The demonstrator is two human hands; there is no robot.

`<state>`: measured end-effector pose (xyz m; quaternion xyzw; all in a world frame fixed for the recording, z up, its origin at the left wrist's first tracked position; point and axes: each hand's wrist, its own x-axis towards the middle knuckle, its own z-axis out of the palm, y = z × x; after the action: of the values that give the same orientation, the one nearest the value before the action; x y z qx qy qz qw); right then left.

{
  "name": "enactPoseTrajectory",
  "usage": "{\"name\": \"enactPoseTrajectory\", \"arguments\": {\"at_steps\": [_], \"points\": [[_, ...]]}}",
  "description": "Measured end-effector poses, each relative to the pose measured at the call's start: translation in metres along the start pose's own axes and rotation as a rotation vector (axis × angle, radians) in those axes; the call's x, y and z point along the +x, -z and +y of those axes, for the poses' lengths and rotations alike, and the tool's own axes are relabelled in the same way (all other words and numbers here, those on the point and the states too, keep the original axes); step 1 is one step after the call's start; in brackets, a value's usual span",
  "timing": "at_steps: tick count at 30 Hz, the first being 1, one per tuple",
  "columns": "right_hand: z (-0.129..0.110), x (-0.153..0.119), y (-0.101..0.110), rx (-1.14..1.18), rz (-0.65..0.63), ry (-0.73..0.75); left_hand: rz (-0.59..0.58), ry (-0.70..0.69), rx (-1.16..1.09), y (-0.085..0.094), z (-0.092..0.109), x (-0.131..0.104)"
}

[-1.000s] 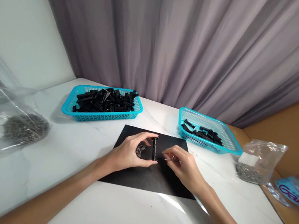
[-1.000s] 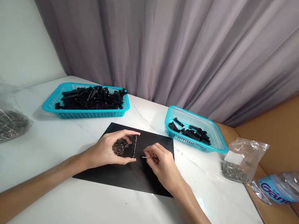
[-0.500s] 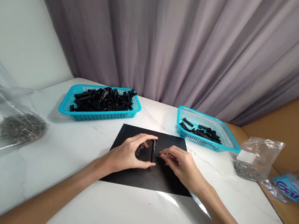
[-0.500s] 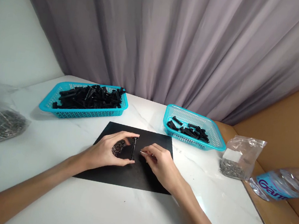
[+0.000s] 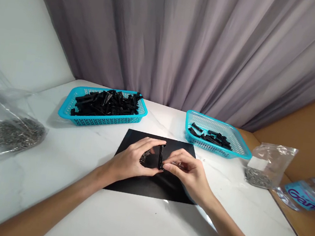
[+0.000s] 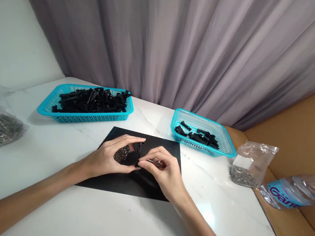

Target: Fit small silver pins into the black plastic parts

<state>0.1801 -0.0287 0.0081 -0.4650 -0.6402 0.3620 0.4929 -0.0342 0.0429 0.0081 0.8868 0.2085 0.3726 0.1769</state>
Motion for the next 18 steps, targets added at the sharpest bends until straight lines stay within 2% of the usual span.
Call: {"name": "enactPoseTrajectory", "arguments": {"at_steps": [4, 11, 18], "points": [[-0.0006, -0.0024, -0.0090, 0.038, -0.013, -0.026, 0.004, 0.003, 0.002, 0.0003, 0.0001, -0.0005], [-0.0009, -0.0028, -0.0046, 0.008, -0.011, -0.023, 0.023, 0.027, 0.002, 0.0006, 0.0016, 0.0007], [-0.0030, -0.0065, -0.0074, -0.118, 0.048, 0.093, 0.038, 0.021, 0.011, 0.0020, 0.0011, 0.0018]]}}
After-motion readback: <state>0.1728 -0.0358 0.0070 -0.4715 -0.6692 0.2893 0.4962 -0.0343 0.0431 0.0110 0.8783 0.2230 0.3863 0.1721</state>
